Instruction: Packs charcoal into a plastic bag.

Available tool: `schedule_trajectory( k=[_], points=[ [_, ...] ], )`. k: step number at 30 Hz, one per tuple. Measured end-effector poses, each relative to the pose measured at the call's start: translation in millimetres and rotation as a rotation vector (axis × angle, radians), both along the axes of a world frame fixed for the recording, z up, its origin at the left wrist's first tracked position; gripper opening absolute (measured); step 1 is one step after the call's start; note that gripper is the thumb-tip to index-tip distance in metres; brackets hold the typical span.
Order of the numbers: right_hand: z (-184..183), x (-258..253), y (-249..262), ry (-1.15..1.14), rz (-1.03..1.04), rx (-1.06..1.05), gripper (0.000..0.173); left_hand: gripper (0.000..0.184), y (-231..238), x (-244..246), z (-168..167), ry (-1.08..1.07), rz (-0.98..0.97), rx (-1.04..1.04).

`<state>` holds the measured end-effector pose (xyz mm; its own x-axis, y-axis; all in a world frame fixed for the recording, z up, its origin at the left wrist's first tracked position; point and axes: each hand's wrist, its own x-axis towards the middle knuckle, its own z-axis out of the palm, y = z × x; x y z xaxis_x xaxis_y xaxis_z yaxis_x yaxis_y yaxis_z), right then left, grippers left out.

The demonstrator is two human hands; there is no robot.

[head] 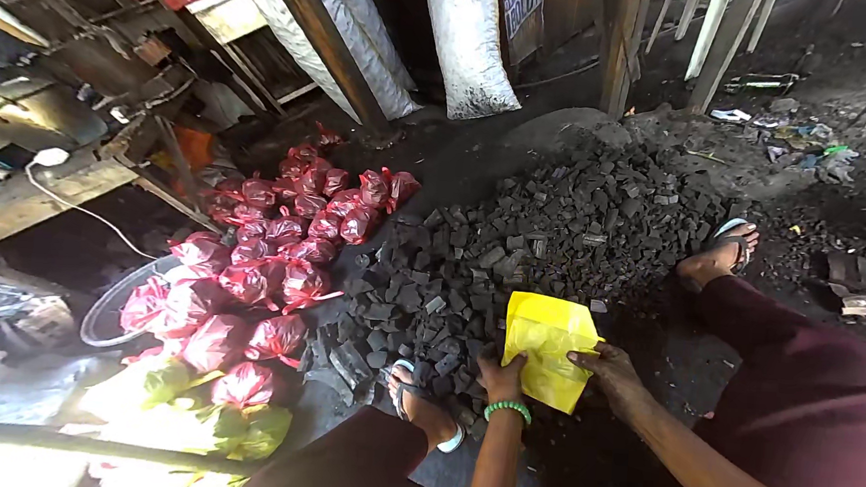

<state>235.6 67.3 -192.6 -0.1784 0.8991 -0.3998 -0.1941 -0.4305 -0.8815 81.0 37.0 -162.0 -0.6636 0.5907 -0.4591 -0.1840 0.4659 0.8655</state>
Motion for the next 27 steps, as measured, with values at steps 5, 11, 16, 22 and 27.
schedule_trajectory(
  k=[5,11,16,22,27],
  points=[
    [1.7,0.3,1.8,-0.121,0.111,0.087,0.014,0.065,-4.0,10.1,19.1,0.514,-0.464,-0.125],
    [23.9,-6.0,-3.7,-0.341,0.393,0.176,0.024,0.044,-2.3,16.8,15.6,-0.109,-0.797,-0.152],
    [38.3,0.5,-1.6,-0.119,0.451,0.108,0.019,0.015,-6.3,20.5,31.0,-0.456,-0.531,0.008],
    [40.4,24.2,23.2,0.102,0.137,0.039,0.018,0.014,-1.1,-13.7,48.2,-0.684,-0.316,0.171],
    [5.3,53.0,57.5,-0.528,0.303,0.232,0.018,0.02,7.0,-33.0,81.5,-0.611,-0.048,0.473]
  ],
)
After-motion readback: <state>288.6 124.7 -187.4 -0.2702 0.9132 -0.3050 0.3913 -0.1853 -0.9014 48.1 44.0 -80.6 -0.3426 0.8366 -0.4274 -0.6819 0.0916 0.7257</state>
